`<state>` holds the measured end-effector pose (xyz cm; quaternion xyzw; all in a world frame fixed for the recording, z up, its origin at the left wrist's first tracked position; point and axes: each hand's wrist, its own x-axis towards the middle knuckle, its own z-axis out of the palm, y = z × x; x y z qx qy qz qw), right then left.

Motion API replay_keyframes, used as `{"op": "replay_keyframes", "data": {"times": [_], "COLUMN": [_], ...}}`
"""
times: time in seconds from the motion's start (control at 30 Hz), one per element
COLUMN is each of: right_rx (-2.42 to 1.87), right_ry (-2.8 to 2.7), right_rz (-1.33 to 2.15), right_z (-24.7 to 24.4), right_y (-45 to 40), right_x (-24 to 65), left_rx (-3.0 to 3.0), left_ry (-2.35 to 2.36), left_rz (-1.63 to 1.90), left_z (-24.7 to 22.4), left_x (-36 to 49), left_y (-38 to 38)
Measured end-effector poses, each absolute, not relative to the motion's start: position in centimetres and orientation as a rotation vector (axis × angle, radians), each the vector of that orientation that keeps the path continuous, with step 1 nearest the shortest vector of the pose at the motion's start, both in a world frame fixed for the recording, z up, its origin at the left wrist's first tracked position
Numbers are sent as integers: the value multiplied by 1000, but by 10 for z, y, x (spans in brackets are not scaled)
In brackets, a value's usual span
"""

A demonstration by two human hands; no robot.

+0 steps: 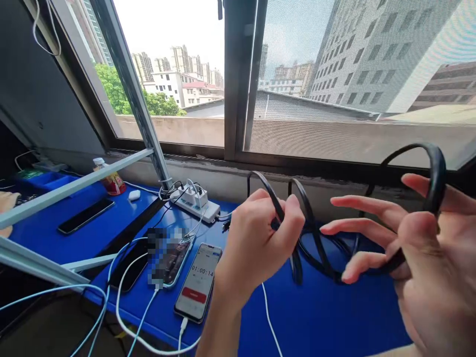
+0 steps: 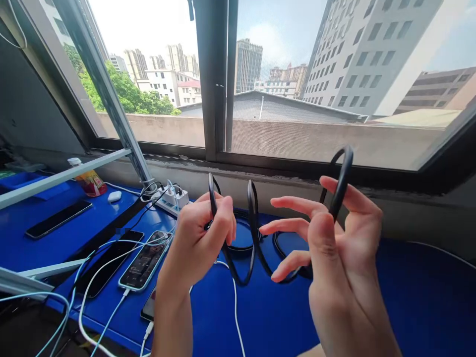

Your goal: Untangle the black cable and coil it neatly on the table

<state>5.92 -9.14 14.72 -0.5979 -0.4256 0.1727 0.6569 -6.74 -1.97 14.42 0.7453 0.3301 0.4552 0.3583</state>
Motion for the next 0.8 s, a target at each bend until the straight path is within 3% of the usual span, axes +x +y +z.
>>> {"op": "replay_keyframes", "data": {"times": [0.27,0.57,0.8], "right_rx": [-1579,-1598,-1510], "right_ry": [-1165,-1070,-1321], "right_rz": [570,490,542], "right_z": [134,137,137], "right_y": [-75,-52,-52], "right_x": [59,62,64], "left_rx": [1860,1563,1552], "left_ry": [725,491,599], "left_rz": [1079,1019,985], "left_z": [133,124,120], "left_x": [-46,-46,-48], "left_y": [-12,8,16]}}
